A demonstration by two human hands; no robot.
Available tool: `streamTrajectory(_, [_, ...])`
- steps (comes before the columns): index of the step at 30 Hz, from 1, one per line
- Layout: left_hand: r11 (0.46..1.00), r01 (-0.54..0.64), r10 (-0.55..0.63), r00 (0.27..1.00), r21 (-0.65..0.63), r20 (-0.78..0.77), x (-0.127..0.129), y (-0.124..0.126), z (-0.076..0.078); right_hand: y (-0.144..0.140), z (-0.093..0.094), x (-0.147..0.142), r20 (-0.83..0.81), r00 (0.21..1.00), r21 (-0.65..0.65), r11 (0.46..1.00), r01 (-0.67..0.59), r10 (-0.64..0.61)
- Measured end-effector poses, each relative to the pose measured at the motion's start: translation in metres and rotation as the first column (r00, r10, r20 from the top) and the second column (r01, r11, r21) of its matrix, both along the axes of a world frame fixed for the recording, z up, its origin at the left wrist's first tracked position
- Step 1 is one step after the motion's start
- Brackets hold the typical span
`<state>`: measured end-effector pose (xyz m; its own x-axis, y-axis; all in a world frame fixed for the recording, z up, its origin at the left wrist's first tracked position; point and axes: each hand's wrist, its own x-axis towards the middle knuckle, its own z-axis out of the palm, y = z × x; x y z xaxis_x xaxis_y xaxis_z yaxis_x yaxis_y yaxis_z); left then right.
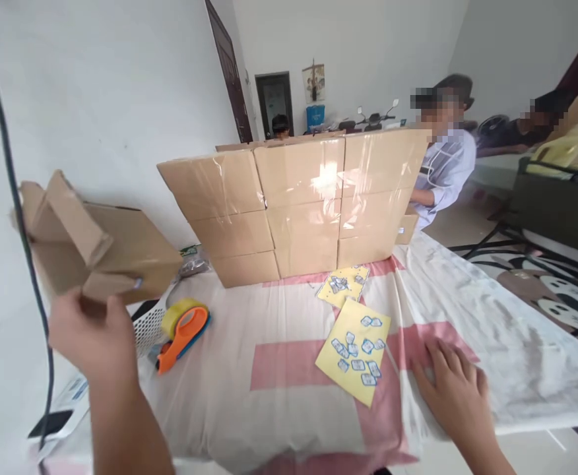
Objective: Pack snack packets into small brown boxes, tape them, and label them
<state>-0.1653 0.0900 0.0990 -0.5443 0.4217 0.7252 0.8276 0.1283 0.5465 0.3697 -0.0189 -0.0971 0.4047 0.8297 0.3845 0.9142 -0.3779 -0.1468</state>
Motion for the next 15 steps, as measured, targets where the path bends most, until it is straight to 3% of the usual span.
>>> streamTrajectory(2, [0.998,-0.009,0.009,1.0,0.057,-0.01,0.021,-0.052,-0.026,-0.002,0.003,-0.001,-0.001,1.0,-0.002,1.0,-0.015,0.015])
streamTrajectory(4, [0.999,0.031,-0.028,0.996,0.035,-0.087,0.045,-0.091,-0.049,-0.003,0.005,-0.002,-0.002,1.0,-0.009,1.0,-0.026,0.026])
streamTrajectory(6, [0.988,0.151,-0.151,0.967,-0.014,-0.204,0.069,-0.114,-0.065,-0.004,0.008,-0.002,-0.011,0.999,-0.016,0.999,-0.037,0.036])
streamTrajectory(8, [0.948,0.302,-0.318,0.899,-0.098,-0.301,0.089,-0.121,-0.075,-0.005,0.011,-0.004,-0.027,0.999,-0.018,0.999,-0.045,0.044])
streamTrajectory(11, [0.809,0.488,-0.581,0.747,-0.326,-0.323,0.111,-0.113,-0.081,-0.006,0.015,-0.005,-0.051,0.997,-0.011,0.999,-0.05,0.049])
streamTrajectory(15, [0.5,0.602,-0.83,0.538,-0.623,-0.145,0.117,-0.097,-0.061,-0.006,0.015,-0.005,-0.071,0.996,0.005,0.998,-0.057,0.057])
